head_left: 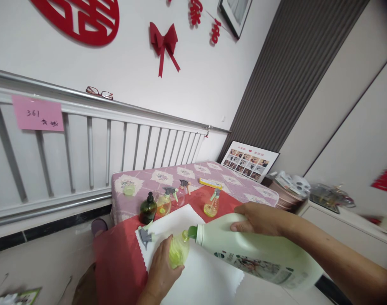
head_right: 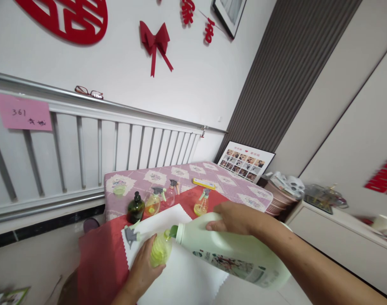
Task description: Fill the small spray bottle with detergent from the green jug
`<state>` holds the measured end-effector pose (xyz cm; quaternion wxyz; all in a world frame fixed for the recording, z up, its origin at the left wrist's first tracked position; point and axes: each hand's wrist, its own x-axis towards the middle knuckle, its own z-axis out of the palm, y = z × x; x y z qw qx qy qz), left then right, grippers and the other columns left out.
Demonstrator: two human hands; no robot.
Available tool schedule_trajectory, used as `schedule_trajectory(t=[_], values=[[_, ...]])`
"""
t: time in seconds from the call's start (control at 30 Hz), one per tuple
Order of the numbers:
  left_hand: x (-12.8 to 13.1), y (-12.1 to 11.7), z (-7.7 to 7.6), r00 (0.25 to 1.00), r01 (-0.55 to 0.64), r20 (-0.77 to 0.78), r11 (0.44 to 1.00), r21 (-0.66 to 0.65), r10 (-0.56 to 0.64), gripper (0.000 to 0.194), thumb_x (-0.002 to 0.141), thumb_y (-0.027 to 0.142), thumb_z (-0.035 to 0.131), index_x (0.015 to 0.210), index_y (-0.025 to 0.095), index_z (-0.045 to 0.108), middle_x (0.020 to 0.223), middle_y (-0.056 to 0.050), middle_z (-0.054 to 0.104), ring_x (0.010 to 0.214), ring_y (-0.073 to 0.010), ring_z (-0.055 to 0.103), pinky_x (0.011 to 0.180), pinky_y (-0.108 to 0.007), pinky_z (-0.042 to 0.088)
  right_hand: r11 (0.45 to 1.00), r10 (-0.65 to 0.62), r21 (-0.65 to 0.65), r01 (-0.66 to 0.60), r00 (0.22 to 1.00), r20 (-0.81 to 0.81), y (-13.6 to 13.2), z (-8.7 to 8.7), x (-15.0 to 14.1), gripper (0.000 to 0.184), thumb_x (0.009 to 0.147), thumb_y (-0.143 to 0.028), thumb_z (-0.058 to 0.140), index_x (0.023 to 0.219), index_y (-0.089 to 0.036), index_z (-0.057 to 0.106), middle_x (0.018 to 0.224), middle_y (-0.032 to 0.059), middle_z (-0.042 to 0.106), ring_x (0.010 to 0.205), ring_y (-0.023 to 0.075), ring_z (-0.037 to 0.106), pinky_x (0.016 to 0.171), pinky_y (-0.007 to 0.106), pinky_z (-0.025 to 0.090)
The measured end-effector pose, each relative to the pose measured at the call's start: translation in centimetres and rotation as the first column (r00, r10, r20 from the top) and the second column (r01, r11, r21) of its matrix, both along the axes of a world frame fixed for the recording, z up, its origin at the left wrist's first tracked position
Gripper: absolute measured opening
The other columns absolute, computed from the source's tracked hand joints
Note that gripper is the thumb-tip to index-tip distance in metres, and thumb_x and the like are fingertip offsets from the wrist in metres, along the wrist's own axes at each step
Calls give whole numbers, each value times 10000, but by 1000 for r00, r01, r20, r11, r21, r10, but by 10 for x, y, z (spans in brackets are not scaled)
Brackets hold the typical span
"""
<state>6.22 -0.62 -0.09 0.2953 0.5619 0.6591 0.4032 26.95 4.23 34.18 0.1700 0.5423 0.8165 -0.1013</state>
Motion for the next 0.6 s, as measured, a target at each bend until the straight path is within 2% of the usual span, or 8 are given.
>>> schedule_trajectory(t=[0.17, 0.37, 0.6], values=[[-1, -1, 1, 1000, 3, -2, 1000, 1, -3, 926, 624, 290, 618, 1492, 131, 337, 1559, -129, 484, 1461, -261, 405, 1255, -396, 309, 1000, 8, 2, -8, 1000, 4, 0, 0, 0, 414, 838, -586, 569, 868, -177, 623, 1013, 167, 736, 909, 335, 671, 728, 390, 454], [-2, -1, 2, 1000, 17, 12, 1000, -15, -17, 944, 618, 298, 627, 1495, 105, 339, 1565, -131, 477, 1466, -259, 399, 1260, -384, 301, 1000, 20, 21, -21, 1000, 23, -3, 1, -2, 376, 844, -577, 556, 819, -205, 610, 939, 117, 732, 894, 327, 691, 717, 377, 472], [-3, 2, -3, 1000, 23, 6, 1000, -15, -23, 942, 617, 296, 637, 1495, 128, 342, 1565, -125, 480, 1466, -252, 400, 1260, -379, 299, 1000, 28, 9, -28, 1000, 13, -2, 0, -2, 384, 849, -574, 547, 839, -194, 601, 966, 146, 732, 906, 343, 687, 729, 397, 469]])
